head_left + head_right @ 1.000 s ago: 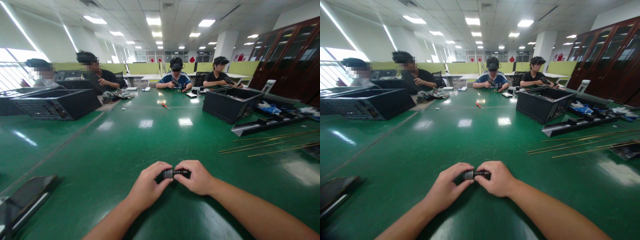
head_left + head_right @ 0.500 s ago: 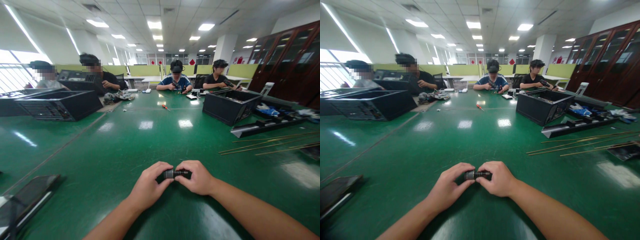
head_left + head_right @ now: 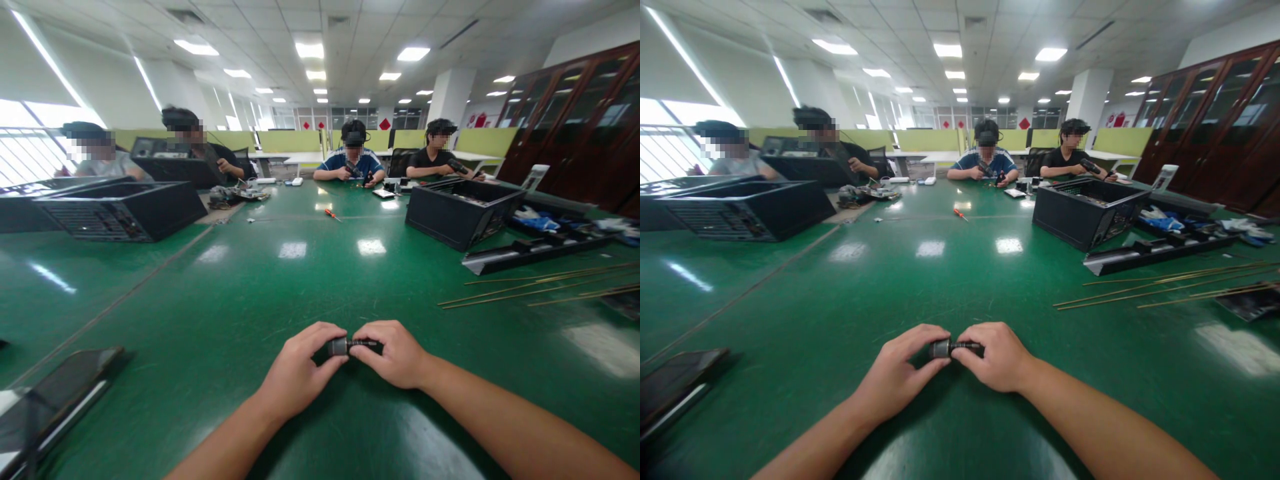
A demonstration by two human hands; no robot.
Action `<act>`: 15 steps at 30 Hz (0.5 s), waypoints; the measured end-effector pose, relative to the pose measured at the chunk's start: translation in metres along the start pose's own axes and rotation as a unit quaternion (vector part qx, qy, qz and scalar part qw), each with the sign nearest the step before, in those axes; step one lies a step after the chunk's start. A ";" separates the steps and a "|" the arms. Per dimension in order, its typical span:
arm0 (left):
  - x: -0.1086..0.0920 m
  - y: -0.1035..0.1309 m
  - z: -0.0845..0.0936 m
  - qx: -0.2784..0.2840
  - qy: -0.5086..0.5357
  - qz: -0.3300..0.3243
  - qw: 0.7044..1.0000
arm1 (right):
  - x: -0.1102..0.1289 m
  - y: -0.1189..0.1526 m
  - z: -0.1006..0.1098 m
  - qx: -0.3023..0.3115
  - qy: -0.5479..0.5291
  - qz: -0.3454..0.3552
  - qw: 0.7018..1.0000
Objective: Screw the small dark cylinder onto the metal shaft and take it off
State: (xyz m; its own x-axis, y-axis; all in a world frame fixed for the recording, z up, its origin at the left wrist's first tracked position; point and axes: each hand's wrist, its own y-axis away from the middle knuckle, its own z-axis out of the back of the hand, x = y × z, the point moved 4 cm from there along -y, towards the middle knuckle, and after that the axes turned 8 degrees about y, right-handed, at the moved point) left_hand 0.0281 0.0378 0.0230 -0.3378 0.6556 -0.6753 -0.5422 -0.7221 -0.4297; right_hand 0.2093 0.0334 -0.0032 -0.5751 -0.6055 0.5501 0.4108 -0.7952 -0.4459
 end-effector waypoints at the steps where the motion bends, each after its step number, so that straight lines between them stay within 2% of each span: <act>1: 0.000 0.000 0.000 0.000 0.000 0.001 1.000 | 0.000 0.000 0.000 0.001 0.001 0.000 1.000; 15: 0.004 0.002 0.000 -0.005 -0.012 -0.002 1.000 | -0.001 0.000 0.001 0.013 0.021 -0.007 1.000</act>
State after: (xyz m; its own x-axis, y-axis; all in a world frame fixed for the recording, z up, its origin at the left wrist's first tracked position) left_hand 0.0254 0.0387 0.0194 -0.3532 0.6635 -0.6595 -0.5355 -0.7214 -0.4390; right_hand 0.2106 0.0339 -0.0032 -0.6105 -0.5930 0.5251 0.4202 -0.8044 -0.4200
